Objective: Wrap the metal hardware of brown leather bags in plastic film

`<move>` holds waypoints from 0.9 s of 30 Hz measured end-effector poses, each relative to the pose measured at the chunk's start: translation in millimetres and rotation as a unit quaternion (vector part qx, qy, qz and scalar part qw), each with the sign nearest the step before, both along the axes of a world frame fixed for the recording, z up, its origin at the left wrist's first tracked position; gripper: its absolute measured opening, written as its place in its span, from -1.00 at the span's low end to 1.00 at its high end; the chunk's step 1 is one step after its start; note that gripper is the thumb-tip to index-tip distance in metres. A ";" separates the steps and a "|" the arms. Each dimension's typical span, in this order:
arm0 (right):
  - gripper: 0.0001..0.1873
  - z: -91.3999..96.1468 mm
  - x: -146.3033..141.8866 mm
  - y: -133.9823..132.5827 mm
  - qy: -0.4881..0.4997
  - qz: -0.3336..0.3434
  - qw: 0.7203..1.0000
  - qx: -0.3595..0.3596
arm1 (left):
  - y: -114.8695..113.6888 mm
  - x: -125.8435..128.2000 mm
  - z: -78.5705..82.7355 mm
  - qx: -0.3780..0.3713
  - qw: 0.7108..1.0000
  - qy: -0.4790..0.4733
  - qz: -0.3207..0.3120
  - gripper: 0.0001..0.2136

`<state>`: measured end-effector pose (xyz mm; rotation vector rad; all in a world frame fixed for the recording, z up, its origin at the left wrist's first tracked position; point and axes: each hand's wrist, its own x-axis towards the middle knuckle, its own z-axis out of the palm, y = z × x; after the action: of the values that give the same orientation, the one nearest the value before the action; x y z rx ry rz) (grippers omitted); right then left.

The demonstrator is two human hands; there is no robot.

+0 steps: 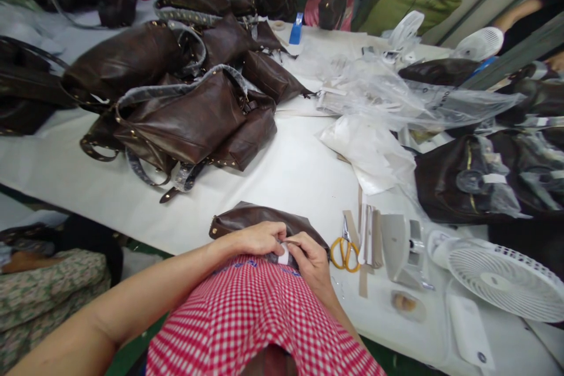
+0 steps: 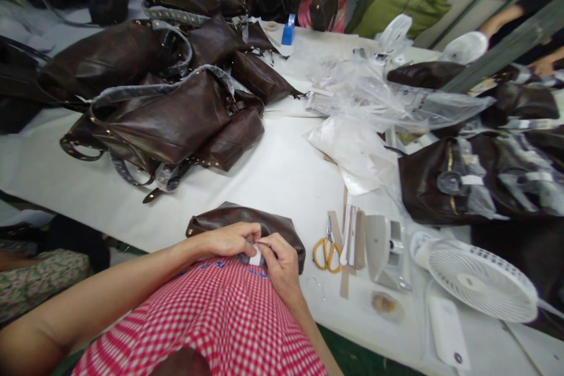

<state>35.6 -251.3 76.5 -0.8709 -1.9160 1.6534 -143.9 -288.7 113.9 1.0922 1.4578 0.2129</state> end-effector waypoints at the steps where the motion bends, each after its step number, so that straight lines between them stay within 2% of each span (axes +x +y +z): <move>1: -0.81 0.0 0.8 -0.1 0.003 0.007 1.000 0.008 | -0.1 -0.2 1.2 -0.003 1.000 0.000 -0.007 -0.82; 8: -0.80 0.4 9.0 4.2 0.012 0.087 0.994 0.072 | 2.4 -6.7 9.6 -0.006 0.994 -0.006 -0.110 -0.83; 12: -0.78 -0.4 13.9 6.5 0.018 0.124 0.987 0.099 | 1.3 -9.8 6.4 0.005 0.990 -0.036 -0.140 -0.80; 16: -0.76 -1.3 16.8 6.0 0.023 0.151 0.981 0.118 | 0.4 -8.1 1.6 0.029 0.981 -0.012 -0.191 -0.80; 20: -0.78 -1.0 16.5 2.3 0.010 0.115 0.987 0.109 | 2.8 -5.3 -1.0 0.043 0.974 0.006 -0.223 -0.81; 24: -0.78 0.7 13.2 -2.8 -0.022 0.033 0.996 0.076 | 4.9 -5.0 -2.8 0.041 0.982 -0.030 -0.184 -0.82; 27: -0.78 1.8 10.6 -3.5 -0.022 0.015 0.998 0.064 | 4.0 -4.7 -4.7 0.039 0.985 -0.040 -0.162 -0.83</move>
<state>46.2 -254.8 78.3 -0.8378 -2.0499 1.5202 -148.6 -284.8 109.1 1.3513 1.1896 0.0823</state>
